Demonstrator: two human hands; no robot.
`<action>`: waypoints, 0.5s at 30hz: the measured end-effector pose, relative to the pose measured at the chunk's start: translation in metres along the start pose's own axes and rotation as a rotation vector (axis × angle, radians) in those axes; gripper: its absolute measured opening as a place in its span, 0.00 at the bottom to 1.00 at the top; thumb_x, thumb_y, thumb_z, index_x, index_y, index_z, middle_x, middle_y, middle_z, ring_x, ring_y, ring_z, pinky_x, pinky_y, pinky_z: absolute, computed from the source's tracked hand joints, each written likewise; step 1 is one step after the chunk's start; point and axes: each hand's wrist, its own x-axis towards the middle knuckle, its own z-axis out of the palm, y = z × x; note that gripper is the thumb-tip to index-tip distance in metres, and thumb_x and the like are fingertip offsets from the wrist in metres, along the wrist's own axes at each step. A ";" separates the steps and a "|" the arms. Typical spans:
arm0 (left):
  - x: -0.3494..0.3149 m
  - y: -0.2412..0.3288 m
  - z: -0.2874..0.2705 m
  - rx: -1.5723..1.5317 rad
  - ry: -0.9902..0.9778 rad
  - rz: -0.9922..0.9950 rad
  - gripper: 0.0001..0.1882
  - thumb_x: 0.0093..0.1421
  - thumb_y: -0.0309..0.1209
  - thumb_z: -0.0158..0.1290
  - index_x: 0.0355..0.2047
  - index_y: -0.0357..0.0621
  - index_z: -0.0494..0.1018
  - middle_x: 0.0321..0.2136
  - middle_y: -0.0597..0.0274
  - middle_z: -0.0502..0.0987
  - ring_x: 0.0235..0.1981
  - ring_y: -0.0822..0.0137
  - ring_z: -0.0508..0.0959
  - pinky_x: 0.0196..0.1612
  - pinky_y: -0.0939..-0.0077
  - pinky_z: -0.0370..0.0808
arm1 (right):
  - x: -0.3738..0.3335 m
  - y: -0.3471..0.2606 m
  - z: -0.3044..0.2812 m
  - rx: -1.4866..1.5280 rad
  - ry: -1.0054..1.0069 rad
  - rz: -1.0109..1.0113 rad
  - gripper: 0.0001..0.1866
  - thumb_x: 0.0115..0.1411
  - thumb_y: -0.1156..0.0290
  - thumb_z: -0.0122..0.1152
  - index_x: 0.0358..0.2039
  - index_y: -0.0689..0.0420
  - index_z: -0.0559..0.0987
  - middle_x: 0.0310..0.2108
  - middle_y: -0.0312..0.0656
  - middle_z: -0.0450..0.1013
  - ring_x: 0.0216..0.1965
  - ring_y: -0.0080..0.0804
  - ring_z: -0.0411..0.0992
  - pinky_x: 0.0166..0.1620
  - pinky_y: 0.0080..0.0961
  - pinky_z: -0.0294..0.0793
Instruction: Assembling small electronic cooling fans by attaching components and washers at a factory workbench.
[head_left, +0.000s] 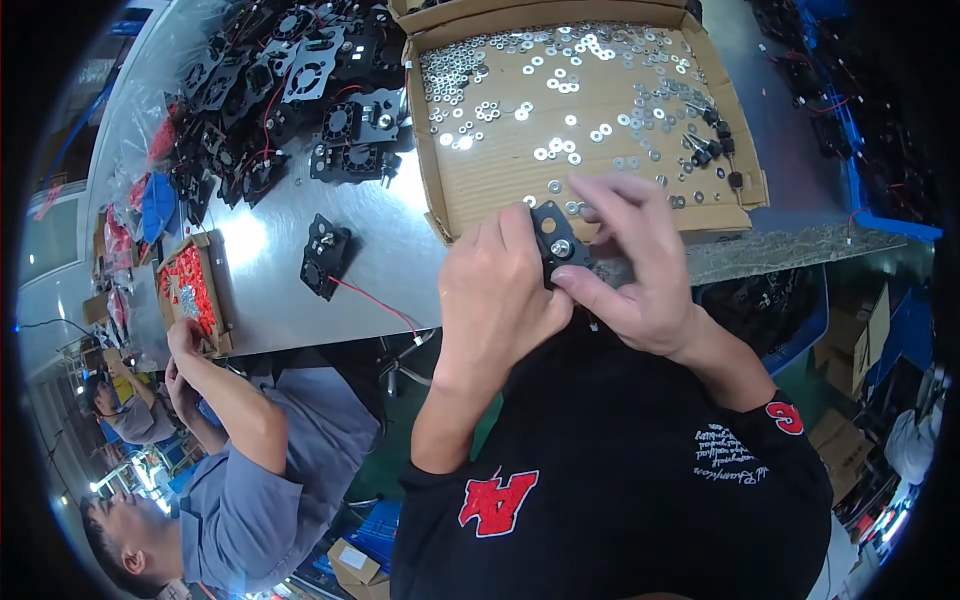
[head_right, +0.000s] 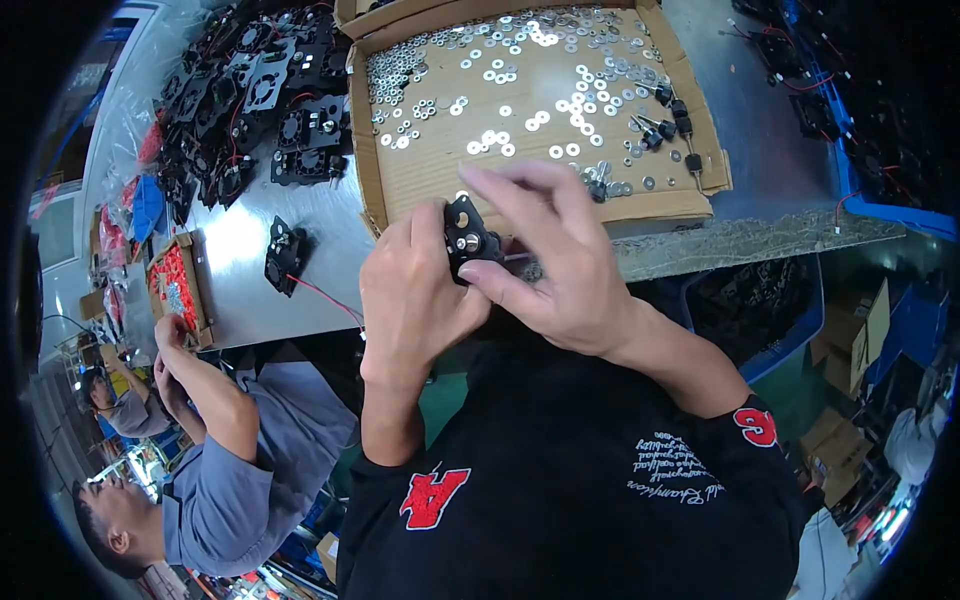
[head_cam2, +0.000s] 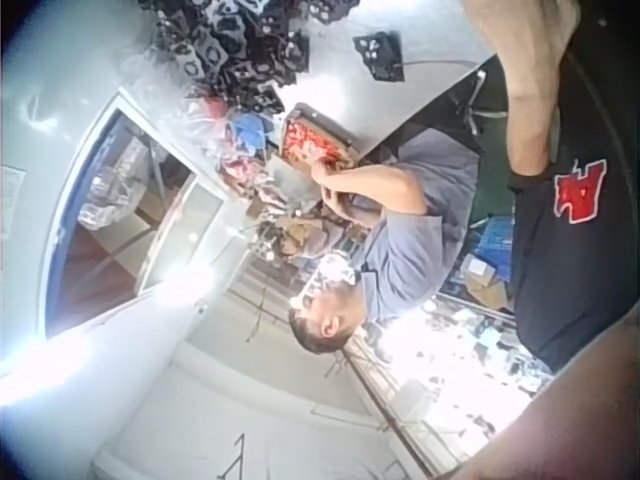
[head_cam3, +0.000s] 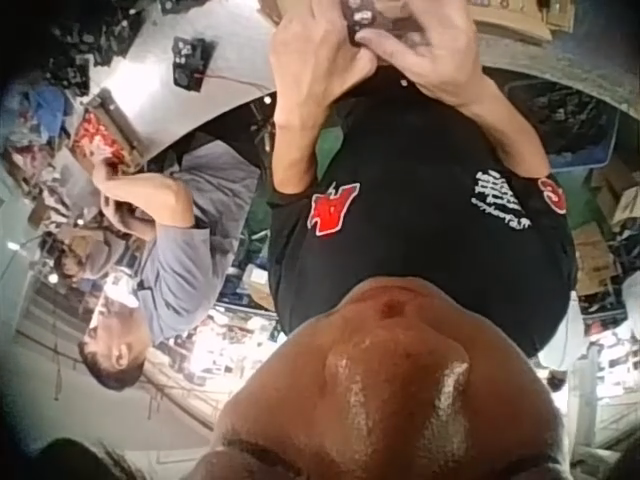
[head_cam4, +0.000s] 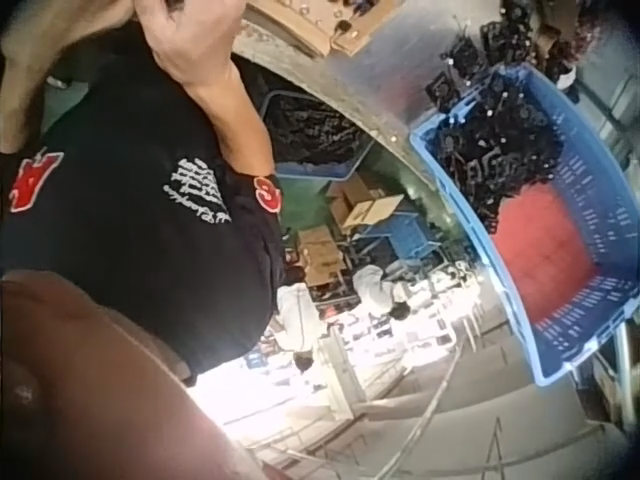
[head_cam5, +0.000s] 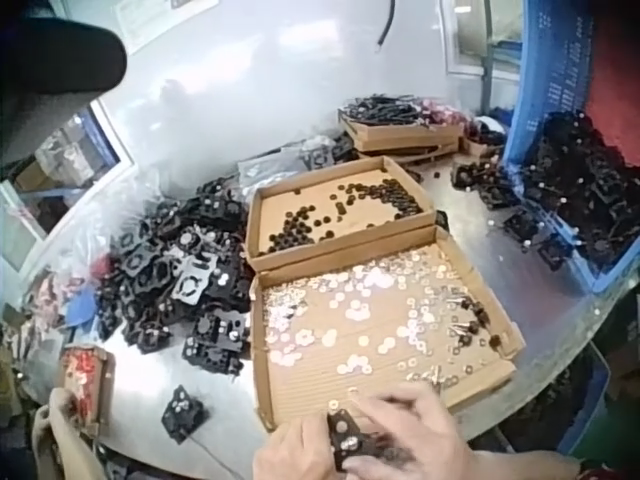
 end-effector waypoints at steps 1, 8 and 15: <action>0.000 -0.001 0.000 -0.001 0.003 -0.002 0.21 0.37 0.30 0.59 0.33 0.35 0.68 0.25 0.52 0.71 0.28 0.51 0.75 0.33 0.63 0.73 | 0.005 -0.002 0.000 -0.079 -0.052 -0.037 0.22 0.51 0.78 0.71 0.49 0.62 0.80 0.48 0.48 0.68 0.43 0.33 0.69 0.42 0.23 0.71; -0.003 0.001 0.001 0.025 0.031 0.037 0.19 0.38 0.30 0.60 0.30 0.38 0.67 0.25 0.53 0.70 0.29 0.52 0.74 0.32 0.63 0.71 | 0.003 -0.007 -0.009 -0.099 -0.148 -0.014 0.16 0.50 0.81 0.69 0.42 0.61 0.83 0.40 0.43 0.71 0.37 0.31 0.72 0.40 0.23 0.72; -0.008 -0.001 0.000 0.060 0.040 0.038 0.20 0.39 0.31 0.61 0.31 0.38 0.67 0.26 0.54 0.69 0.28 0.54 0.73 0.32 0.64 0.70 | 0.020 -0.022 -0.007 0.081 -0.096 0.172 0.17 0.49 0.81 0.70 0.41 0.59 0.83 0.35 0.42 0.71 0.33 0.30 0.72 0.36 0.24 0.73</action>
